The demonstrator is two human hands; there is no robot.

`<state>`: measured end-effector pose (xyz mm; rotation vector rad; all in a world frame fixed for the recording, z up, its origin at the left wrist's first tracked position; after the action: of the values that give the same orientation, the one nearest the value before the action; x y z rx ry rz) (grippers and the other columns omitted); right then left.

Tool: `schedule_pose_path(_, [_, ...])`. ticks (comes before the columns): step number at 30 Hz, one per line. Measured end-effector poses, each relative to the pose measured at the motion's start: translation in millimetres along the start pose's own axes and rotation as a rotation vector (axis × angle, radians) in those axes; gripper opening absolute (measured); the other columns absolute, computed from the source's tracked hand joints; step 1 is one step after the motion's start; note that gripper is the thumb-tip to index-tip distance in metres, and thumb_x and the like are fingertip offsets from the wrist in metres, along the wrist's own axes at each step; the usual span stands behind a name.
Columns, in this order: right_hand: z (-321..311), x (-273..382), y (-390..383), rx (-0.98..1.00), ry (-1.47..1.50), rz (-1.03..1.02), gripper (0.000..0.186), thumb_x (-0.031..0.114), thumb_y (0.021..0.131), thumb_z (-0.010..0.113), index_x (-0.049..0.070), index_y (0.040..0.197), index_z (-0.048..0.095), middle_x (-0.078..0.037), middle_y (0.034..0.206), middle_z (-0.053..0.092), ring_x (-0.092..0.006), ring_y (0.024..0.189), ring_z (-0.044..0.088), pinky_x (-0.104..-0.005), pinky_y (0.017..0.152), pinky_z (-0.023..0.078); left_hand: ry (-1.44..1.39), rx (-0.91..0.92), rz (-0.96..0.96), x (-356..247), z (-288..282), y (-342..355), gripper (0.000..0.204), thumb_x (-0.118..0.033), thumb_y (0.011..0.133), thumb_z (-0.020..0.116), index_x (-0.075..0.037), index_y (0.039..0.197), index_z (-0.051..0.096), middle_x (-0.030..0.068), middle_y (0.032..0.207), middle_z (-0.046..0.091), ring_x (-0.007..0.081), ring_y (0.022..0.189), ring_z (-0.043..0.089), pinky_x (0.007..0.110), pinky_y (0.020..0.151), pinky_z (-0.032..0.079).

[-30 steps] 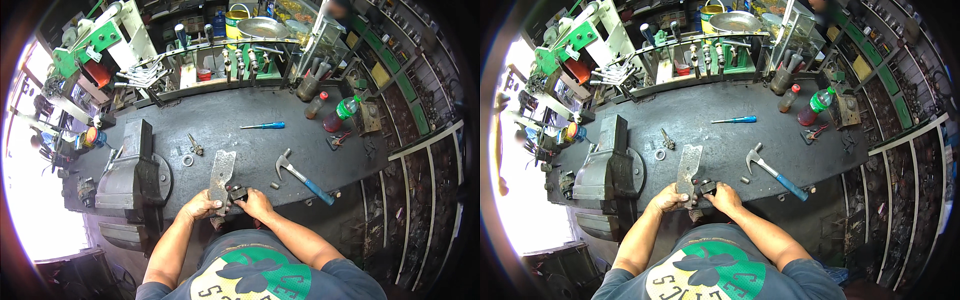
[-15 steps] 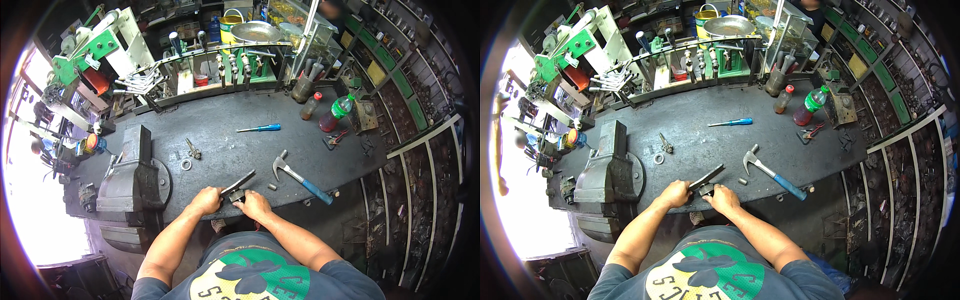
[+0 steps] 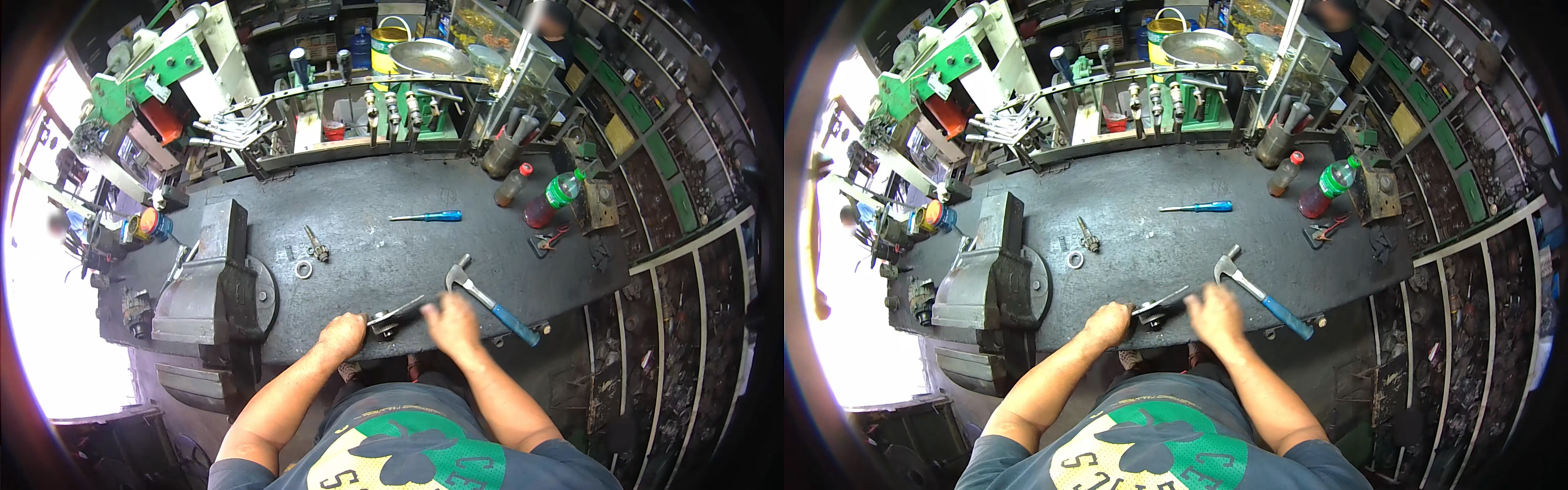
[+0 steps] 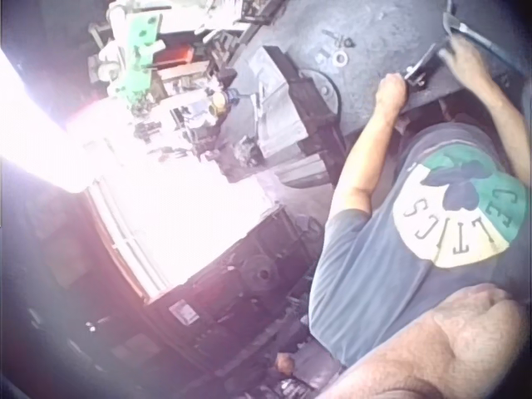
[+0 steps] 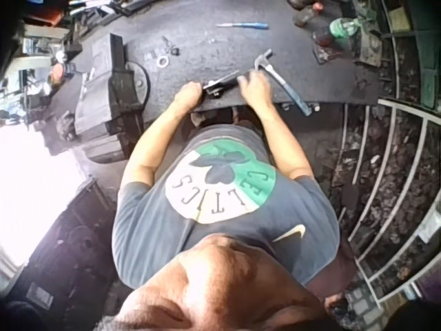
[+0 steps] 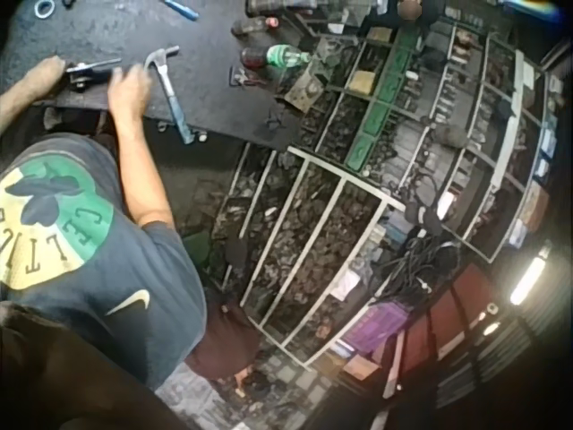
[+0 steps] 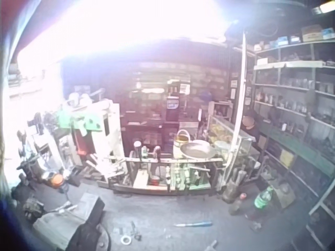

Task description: The person retrieves a metal part from a bucket, then uses a hammer and metal bar to strike and adjust the part on a workbench. The person also uses a power drill on the part and handles additional small components.

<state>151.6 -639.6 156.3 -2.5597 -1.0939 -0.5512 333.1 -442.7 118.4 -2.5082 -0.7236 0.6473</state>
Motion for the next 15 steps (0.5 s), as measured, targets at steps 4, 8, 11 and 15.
schedule_pose_path(4, [-13.9,-93.3,30.0,-0.042,-0.35,0.143,0.045,0.033,0.1,0.082,0.002,0.13,0.07,-0.022,0.13,0.071,-0.0413,0.127,0.068,-0.0581,0.107,0.053,-0.01,-0.033,0.014,-3.5,4.7,1.7,0.021,-0.007,0.102,0.063,0.0,0.117,0.077,0.0272,0.112,0.082,0.0439,0.109,0.081,0.056,0.096,0.065])
schedule_pose_path(8, [0.2,-137.0,46.6,0.078,-0.353,0.038,0.038,0.026,0.101,0.08,0.0,0.126,0.067,-0.026,0.124,0.071,-0.0476,0.118,0.07,-0.0596,0.102,0.055,-0.017,-0.042,0.031,5.0,7.2,6.0,0.023,-0.008,0.103,0.062,0.0,0.116,0.078,0.026,0.112,0.082,0.0426,0.109,0.082,0.054,0.096,0.066])
schedule_pose_path(11, [-9.4,-134.3,47.2,0.098,-0.253,0.006,0.041,0.029,0.107,0.073,-0.003,0.13,0.064,-0.031,0.116,0.076,-0.0533,0.109,0.073,-0.0615,0.097,0.058,-0.021,-0.056,0.034,3.6,7.6,1.2,0.024,-0.008,0.103,0.062,0.0,0.115,0.081,0.0245,0.112,0.083,0.0412,0.109,0.082,0.053,0.096,0.066])
schedule_pose_path(15, [-74.3,-20.6,19.1,0.228,-0.004,0.001,0.049,0.032,0.113,0.065,-0.01,0.136,0.059,-0.039,0.104,0.075,-0.0616,0.103,0.072,-0.0664,0.089,0.057,-0.036,-0.043,0.02,-1.5,1.8,6.0,0.025,-0.008,0.102,0.063,-0.001,0.114,0.083,0.0227,0.114,0.084,0.0391,0.109,0.083,0.051,0.095,0.067])
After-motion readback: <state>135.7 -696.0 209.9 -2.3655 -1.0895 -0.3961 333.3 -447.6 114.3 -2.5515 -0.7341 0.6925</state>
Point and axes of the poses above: each hand's wrist, its own y-axis towards the middle knuckle, its own z-axis out of the palm, x = y × z, the point moved 2 cm from there along y, towards the middle knuckle
